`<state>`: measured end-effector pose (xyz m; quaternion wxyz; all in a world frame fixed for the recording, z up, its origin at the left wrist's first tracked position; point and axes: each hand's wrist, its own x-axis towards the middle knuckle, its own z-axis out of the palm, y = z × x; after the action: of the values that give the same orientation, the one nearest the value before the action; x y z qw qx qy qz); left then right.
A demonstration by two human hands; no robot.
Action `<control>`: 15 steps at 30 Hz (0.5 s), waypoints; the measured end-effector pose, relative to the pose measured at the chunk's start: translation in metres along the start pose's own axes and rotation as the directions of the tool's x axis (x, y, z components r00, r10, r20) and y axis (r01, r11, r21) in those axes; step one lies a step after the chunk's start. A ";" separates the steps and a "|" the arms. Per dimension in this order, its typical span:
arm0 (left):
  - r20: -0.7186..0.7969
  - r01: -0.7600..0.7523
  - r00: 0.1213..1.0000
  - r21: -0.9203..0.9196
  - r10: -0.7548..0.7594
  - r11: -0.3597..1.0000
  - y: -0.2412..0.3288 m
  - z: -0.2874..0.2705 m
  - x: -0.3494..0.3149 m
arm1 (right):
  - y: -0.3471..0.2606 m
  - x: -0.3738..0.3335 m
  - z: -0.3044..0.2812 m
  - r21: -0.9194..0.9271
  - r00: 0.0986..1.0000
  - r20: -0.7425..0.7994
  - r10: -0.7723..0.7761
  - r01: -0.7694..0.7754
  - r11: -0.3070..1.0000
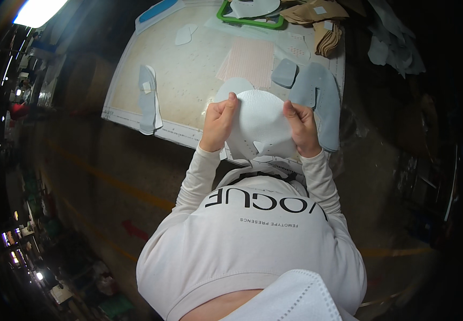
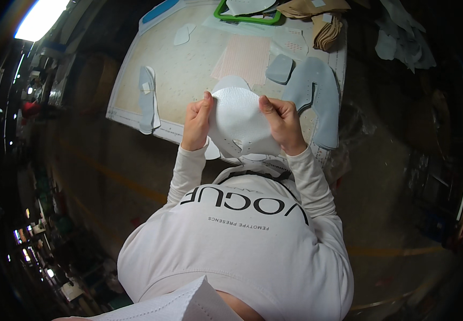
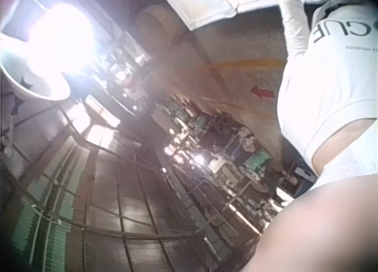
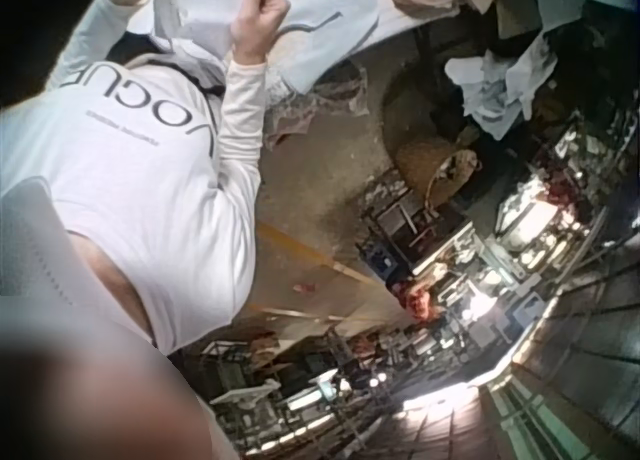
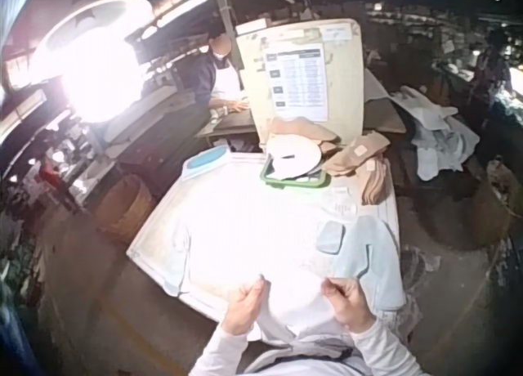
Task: The person handles several white and grey plastic components on a workbench, repeatedly picking up, aligning, and placing them. They also manipulate a pink grid sheet, folding and unfolding it while moving the plastic parts around the table.
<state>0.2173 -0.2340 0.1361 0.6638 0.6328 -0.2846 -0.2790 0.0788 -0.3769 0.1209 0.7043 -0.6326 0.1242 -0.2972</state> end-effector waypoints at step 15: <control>0.009 -0.173 0.981 0.472 0.192 0.865 -0.005 -0.012 0.052 | 0.046 0.048 -0.038 -0.165 0.987 0.068 0.147 -0.135 0.977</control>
<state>0.2622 -0.2640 0.1317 0.5193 0.7503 -0.3895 -0.1256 0.1080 -0.4350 0.0792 0.6750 -0.6880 0.1640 -0.2100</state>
